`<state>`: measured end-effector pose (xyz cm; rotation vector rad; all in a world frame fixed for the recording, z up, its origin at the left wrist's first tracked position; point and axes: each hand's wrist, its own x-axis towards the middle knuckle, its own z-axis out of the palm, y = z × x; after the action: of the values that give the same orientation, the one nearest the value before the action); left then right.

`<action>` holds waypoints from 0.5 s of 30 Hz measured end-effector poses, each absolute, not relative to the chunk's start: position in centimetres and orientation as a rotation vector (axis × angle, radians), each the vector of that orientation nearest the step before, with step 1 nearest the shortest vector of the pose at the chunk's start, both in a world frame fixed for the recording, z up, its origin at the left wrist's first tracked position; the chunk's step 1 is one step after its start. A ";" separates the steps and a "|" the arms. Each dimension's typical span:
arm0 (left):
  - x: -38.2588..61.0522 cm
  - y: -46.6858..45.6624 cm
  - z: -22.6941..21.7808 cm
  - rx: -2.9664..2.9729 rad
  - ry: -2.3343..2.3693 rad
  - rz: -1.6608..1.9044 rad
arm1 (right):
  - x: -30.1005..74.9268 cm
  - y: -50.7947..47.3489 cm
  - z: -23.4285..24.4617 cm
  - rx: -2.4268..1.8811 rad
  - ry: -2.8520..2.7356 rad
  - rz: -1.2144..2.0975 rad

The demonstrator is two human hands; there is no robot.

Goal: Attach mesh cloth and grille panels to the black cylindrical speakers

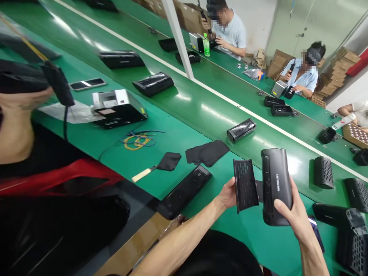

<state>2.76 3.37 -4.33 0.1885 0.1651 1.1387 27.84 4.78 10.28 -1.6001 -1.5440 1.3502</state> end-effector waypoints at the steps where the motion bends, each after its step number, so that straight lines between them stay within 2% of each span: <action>1: 3.3 3.4 -4.3 0.199 0.153 1.129 | 27.2 4.5 11.0 -1.640 -1.618 1.294; 7: 5.2 3.6 -2.9 0.270 0.130 1.131 | 23.3 3.4 12.7 -1.794 -1.953 0.940; 15: 5.3 3.9 -2.7 0.319 0.138 1.203 | 22.8 4.3 11.2 -1.809 -2.221 0.830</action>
<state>5.32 3.93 -2.70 0.3186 0.1384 1.2034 22.82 4.33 11.17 -1.8095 -2.2206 0.8304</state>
